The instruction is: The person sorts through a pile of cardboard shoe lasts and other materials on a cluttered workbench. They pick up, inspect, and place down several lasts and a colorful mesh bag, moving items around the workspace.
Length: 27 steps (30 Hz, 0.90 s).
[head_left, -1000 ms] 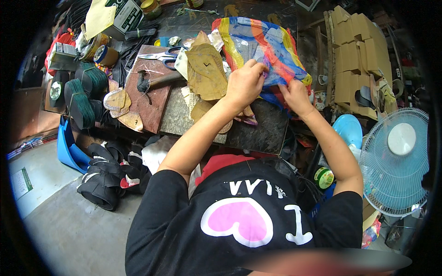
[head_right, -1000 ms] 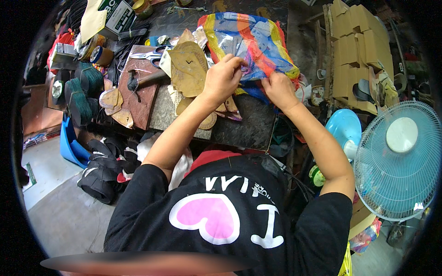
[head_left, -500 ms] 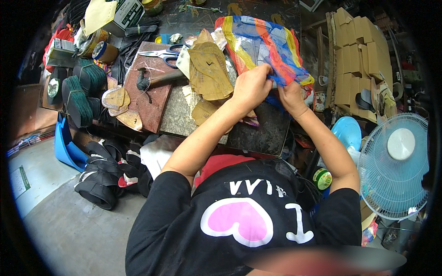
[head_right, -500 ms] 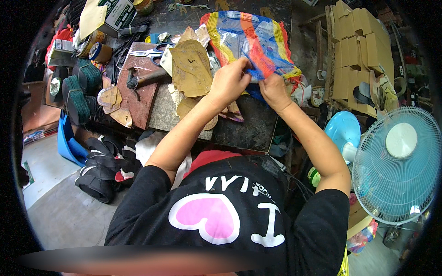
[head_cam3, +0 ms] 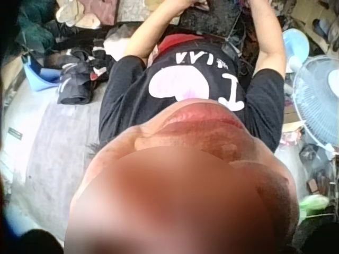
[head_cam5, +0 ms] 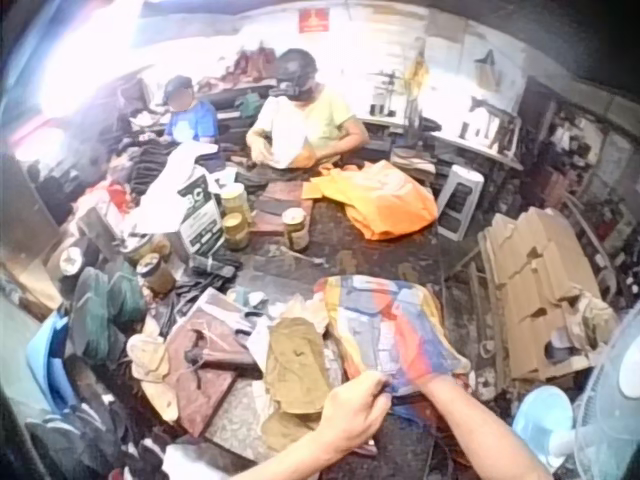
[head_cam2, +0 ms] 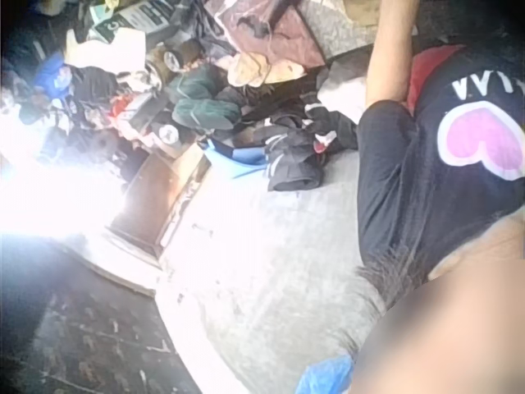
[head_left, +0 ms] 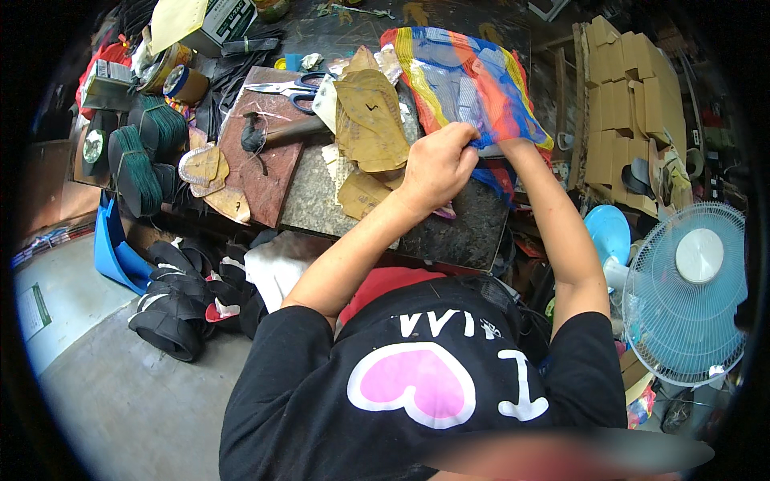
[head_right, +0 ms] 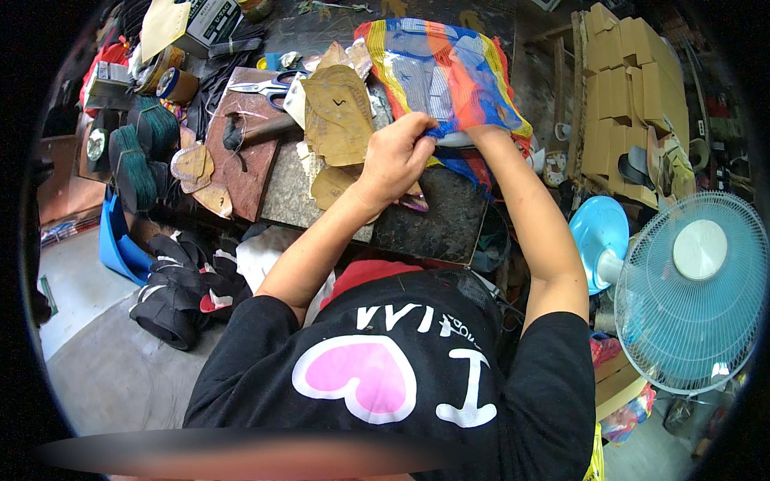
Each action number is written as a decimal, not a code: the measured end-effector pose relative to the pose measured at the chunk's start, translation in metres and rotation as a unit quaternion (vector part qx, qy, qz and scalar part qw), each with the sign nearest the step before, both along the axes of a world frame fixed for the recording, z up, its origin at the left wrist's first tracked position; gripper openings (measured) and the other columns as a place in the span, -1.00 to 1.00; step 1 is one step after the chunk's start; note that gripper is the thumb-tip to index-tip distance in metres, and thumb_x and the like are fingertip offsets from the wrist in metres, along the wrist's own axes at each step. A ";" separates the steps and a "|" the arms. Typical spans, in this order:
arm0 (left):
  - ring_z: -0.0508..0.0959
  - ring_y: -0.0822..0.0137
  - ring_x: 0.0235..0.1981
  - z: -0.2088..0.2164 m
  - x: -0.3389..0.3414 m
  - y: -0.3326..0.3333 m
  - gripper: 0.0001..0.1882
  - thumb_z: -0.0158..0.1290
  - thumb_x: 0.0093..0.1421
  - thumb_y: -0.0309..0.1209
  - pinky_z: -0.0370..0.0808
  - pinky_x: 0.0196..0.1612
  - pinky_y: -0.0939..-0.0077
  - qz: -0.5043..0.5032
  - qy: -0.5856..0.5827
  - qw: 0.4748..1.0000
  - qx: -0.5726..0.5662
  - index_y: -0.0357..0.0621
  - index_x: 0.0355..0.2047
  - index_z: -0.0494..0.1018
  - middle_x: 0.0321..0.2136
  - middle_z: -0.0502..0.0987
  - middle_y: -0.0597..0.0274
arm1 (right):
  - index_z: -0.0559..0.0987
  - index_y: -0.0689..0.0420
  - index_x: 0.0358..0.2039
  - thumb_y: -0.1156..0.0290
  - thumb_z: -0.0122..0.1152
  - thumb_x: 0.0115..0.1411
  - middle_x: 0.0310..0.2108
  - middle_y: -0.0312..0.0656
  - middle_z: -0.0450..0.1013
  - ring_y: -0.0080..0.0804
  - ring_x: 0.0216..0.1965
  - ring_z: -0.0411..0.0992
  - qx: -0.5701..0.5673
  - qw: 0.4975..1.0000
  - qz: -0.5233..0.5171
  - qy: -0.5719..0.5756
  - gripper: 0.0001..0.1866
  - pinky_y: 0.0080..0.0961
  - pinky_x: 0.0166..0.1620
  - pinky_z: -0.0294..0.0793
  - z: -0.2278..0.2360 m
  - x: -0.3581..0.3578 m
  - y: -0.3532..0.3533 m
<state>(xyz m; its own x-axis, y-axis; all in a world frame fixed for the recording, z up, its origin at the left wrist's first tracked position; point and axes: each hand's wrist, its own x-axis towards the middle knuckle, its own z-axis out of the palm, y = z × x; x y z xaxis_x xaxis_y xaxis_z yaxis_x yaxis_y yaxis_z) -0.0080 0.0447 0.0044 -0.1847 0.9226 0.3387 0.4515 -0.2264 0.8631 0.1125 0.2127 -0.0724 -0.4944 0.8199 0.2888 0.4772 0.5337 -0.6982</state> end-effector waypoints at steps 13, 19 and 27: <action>0.57 0.03 -0.37 0.015 0.006 -0.001 -0.84 0.02 0.09 -0.59 0.49 -0.29 0.31 -0.033 -0.035 0.997 0.062 -0.28 -0.28 0.45 -0.43 0.50 -0.03 | 0.40 0.14 0.14 0.42 0.09 0.20 0.12 -0.01 0.36 -0.12 0.15 0.32 0.135 0.980 0.116 -0.090 -0.53 -0.36 0.18 0.30 0.006 -0.060 0.041; 0.55 -0.05 -0.34 0.015 0.001 -0.004 -0.85 0.01 0.07 -0.57 0.49 -0.27 0.21 0.007 -0.040 0.997 0.060 -0.23 -0.31 0.43 -0.43 0.50 -0.03 | 0.49 0.18 0.08 0.46 0.01 0.22 0.04 -0.08 0.47 -0.26 0.06 0.43 0.032 0.988 0.131 -0.075 -0.61 -0.46 0.16 0.32 0.017 -0.053 0.044; 0.57 0.02 -0.36 0.014 0.004 0.000 -0.82 0.02 0.10 -0.58 0.49 -0.28 0.31 -0.007 -0.040 0.996 0.079 -0.27 -0.24 0.45 -0.43 0.50 -0.03 | 0.44 0.20 0.12 0.50 0.00 0.18 0.14 -0.07 0.38 -0.21 0.17 0.33 0.039 0.986 0.147 -0.064 -0.55 -0.43 0.21 0.26 0.008 -0.012 0.058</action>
